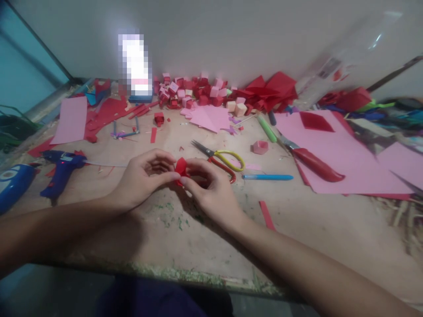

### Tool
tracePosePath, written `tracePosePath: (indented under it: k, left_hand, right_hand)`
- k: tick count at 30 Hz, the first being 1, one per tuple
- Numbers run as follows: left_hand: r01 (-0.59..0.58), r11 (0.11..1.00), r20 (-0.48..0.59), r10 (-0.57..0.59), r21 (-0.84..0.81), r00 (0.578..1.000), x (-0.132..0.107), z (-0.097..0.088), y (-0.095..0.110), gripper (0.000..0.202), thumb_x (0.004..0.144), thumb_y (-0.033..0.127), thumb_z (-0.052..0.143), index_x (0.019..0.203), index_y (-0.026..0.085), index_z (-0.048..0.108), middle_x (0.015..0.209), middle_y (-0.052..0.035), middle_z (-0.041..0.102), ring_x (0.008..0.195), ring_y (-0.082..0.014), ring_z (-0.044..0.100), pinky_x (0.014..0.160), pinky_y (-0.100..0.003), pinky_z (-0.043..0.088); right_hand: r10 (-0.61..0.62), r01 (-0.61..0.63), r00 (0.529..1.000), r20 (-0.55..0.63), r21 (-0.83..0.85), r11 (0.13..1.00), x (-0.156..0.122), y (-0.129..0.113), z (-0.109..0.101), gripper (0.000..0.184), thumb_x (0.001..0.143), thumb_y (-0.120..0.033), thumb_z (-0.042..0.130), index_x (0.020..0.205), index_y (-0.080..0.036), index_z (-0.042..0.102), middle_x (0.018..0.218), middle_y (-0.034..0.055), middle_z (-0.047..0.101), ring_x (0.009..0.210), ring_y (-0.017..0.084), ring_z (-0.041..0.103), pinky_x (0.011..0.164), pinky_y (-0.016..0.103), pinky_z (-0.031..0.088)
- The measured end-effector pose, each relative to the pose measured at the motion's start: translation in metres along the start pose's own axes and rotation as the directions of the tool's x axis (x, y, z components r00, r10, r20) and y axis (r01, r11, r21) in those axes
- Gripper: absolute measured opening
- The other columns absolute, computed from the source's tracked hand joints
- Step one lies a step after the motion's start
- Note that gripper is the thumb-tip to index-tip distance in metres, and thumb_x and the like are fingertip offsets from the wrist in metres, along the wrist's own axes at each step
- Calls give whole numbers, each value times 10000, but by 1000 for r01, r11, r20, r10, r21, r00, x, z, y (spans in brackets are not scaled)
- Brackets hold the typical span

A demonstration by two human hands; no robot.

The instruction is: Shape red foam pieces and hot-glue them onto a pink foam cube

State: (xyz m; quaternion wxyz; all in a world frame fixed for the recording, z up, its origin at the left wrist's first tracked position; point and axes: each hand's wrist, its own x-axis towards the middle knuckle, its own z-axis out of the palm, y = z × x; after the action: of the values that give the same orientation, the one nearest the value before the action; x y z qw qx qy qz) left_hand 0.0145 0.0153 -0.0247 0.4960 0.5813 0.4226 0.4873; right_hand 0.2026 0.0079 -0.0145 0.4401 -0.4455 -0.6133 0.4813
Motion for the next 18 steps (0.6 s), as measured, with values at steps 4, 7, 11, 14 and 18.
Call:
tracePosePath:
  k: [4, 7, 11, 14, 18]
  left_hand:
    - [54, 998, 81, -53, -12, 995, -1, 0, 2, 193, 801, 309, 839, 900, 163, 762, 884, -42, 776, 788, -173, 733, 722, -279, 621]
    - [31, 999, 104, -30, -14, 994, 0, -1, 3, 148, 817, 291, 826, 888, 170, 776, 862, -30, 783, 782, -167, 740, 729, -269, 619]
    - [-5, 1000, 107, 3, 20, 994, 1, -1, 5, 84, 821, 218, 810, 884, 171, 781, 858, -21, 790, 788, -159, 740, 749, -264, 610]
    - [-4, 998, 111, -3, 63, 994, 0, -1, 6, 102, 814, 158, 802, 914, 162, 785, 894, -29, 795, 822, -158, 734, 775, -266, 599]
    - [-16, 995, 112, 5, 97, 994, 0, -1, 6, 117, 817, 124, 795, 928, 159, 785, 915, -28, 792, 835, -148, 722, 786, -256, 579]
  right_hand:
    - [-22, 22, 1000, 7, -4, 1000, 2, 3, 0, 106, 827, -229, 808, 913, -209, 749, 904, 25, 762, 813, 166, 722, 752, 288, 602]
    - [-39, 39, 999, -2, -29, 999, 2, 3, -1, 71, 856, -230, 774, 915, -204, 746, 899, 23, 757, 807, 158, 717, 738, 279, 594]
    - [-58, 58, 998, -5, -75, 996, 0, 0, -1, 56, 888, -215, 725, 941, -202, 740, 909, 22, 755, 815, 156, 713, 741, 281, 586]
    - [-58, 56, 998, -21, -71, 996, 0, 0, -1, 52, 898, -204, 713, 945, -205, 736, 914, 15, 751, 821, 151, 706, 745, 276, 577]
    - [-68, 67, 998, -18, -69, 995, 0, 3, -1, 49, 906, -205, 709, 947, -208, 736, 915, 12, 746, 824, 150, 700, 754, 282, 571]
